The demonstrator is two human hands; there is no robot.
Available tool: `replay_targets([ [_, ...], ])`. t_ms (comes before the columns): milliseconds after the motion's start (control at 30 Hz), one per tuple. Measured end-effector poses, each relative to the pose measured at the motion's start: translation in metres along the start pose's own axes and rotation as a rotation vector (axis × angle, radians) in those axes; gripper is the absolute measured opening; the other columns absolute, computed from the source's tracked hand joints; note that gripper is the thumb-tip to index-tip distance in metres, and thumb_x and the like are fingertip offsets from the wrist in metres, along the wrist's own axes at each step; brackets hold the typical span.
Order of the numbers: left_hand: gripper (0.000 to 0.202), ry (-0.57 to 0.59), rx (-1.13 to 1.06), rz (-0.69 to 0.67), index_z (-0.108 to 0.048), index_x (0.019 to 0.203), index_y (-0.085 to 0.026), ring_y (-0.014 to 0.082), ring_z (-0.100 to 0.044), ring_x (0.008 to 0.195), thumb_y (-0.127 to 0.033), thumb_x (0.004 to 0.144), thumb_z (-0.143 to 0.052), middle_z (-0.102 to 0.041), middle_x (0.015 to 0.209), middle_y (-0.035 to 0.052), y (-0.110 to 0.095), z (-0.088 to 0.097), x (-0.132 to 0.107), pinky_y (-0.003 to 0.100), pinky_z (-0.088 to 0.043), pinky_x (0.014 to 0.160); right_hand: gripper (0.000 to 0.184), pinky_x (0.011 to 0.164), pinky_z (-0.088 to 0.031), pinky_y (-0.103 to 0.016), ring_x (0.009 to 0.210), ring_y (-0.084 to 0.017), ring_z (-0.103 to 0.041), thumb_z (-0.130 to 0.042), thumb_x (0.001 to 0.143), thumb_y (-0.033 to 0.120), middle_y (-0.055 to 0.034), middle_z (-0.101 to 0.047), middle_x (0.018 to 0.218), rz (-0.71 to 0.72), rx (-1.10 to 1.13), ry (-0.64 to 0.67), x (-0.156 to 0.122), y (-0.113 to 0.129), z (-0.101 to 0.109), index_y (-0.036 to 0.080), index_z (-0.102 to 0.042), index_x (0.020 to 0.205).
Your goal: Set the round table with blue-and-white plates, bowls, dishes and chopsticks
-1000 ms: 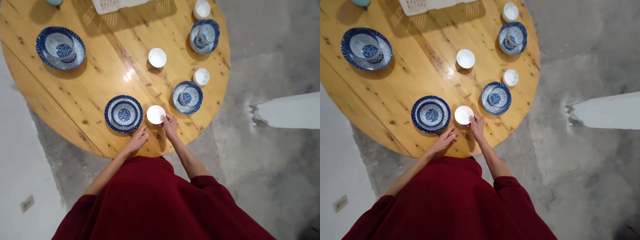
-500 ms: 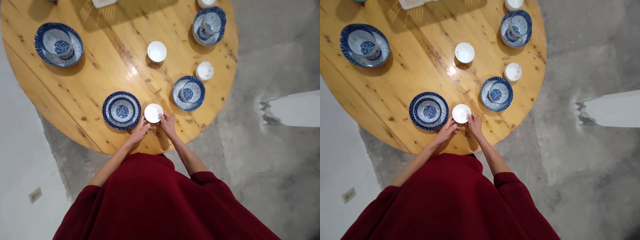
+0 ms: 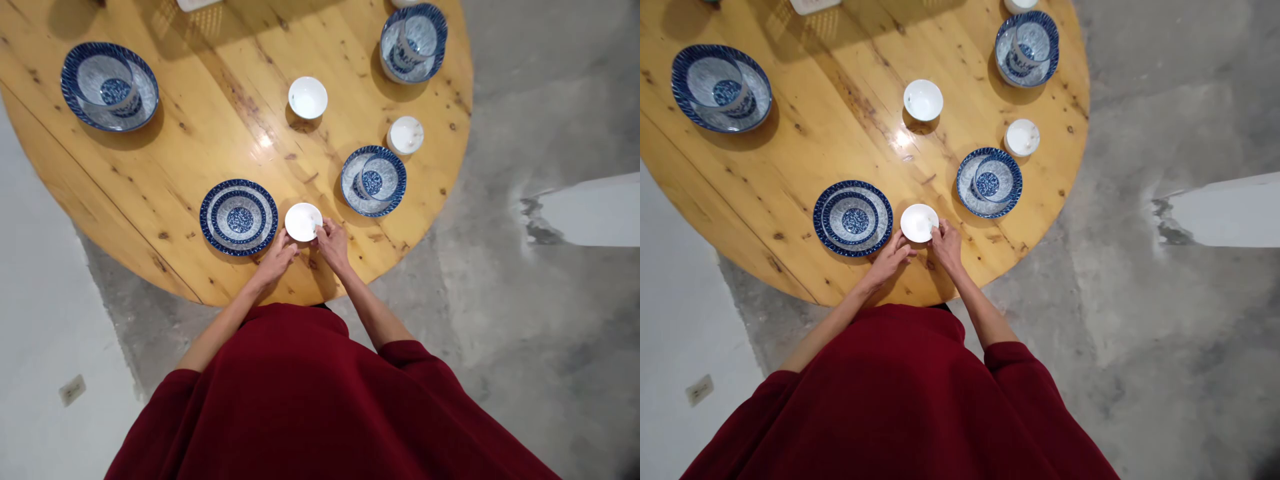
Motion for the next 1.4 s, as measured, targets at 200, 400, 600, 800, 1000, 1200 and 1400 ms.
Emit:
replay_targets([
  [200,0.068,0.004,0.017,0.002,-0.042,0.155,-0.022,0.0219,-0.067,0.104,-0.033,0.091,-0.061,-0.054,0.151,0.0154,-0.002,-0.001,0.001,0.033,-0.051,0.087,0.039,0.060,-0.050,-0.030,0.059,-0.019,-0.064,-0.049,0.086,0.039,-0.0043,-0.072,0.078,0.039,-0.027,0.004,0.006,0.002,-0.001,0.016,-0.070,0.110],
  [400,0.068,0.014,0.012,-0.012,-0.042,0.154,-0.021,0.0205,-0.065,0.102,-0.036,0.090,-0.063,-0.056,0.147,0.0149,0.000,-0.002,0.005,0.032,-0.050,0.086,0.042,0.064,-0.050,-0.029,0.065,-0.019,-0.061,-0.048,0.084,0.039,-0.0033,-0.071,0.076,0.072,-0.092,-0.014,0.014,0.002,0.001,0.016,-0.072,0.110],
  [600,0.065,0.015,0.024,-0.018,-0.045,0.150,-0.021,0.0204,-0.065,0.100,-0.036,0.090,-0.062,-0.059,0.144,0.0139,0.001,-0.002,0.008,0.033,-0.050,0.086,0.042,0.071,-0.051,-0.030,0.071,-0.021,-0.062,-0.048,0.086,0.039,-0.0027,-0.070,0.077,0.091,-0.130,-0.028,0.020,0.003,0.003,0.018,-0.072,0.112],
  [800,0.068,0.012,0.037,-0.019,-0.044,0.151,-0.021,0.0220,-0.066,0.103,-0.040,0.089,-0.063,-0.059,0.144,0.0141,0.002,-0.001,0.010,0.035,-0.051,0.089,0.037,0.081,-0.052,-0.032,0.082,-0.021,-0.066,-0.046,0.086,0.032,-0.0053,-0.075,0.093,0.154,-0.153,-0.017,0.023,0.008,0.001,0.019,-0.073,0.107],
  [1000,0.065,0.001,0.118,-0.050,-0.045,0.147,-0.018,0.0227,-0.065,0.112,-0.042,0.089,-0.061,-0.062,0.137,0.0153,0.006,0.004,0.009,0.036,-0.049,0.098,0.038,0.079,-0.053,-0.032,0.083,-0.023,-0.069,-0.047,0.091,0.042,-0.0072,-0.075,0.089,0.085,-0.104,-0.038,0.020,0.004,0.009,0.018,-0.071,0.108],
  [1200,0.043,-0.028,0.186,0.068,-0.062,0.117,-0.014,0.0166,-0.069,0.082,-0.047,0.089,-0.058,-0.071,0.092,0.0067,0.023,0.018,-0.018,0.030,-0.053,0.079,0.038,0.074,-0.054,-0.033,0.064,-0.019,-0.066,-0.045,0.096,0.044,-0.0021,-0.070,0.075,0.040,-0.111,-0.138,0.015,0.007,0.035,0.019,-0.067,0.114],
  [1400,0.037,-0.038,0.181,0.172,-0.066,0.094,-0.016,0.0132,-0.065,0.059,-0.052,0.087,-0.060,-0.068,0.075,0.0038,0.033,0.027,-0.036,0.023,-0.049,0.052,0.029,0.076,-0.056,-0.034,0.082,-0.021,-0.070,-0.052,0.098,0.043,-0.0041,-0.069,0.087,0.195,-0.052,-0.134,0.084,0.038,0.038,0.021,-0.066,0.111],
])
Point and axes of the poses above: each hand's wrist, its own x-axis towards the middle knuckle, its own z-axis out of the back of the hand, y = z × x, the point moved 4 cm from there along x, towards the middle knuckle
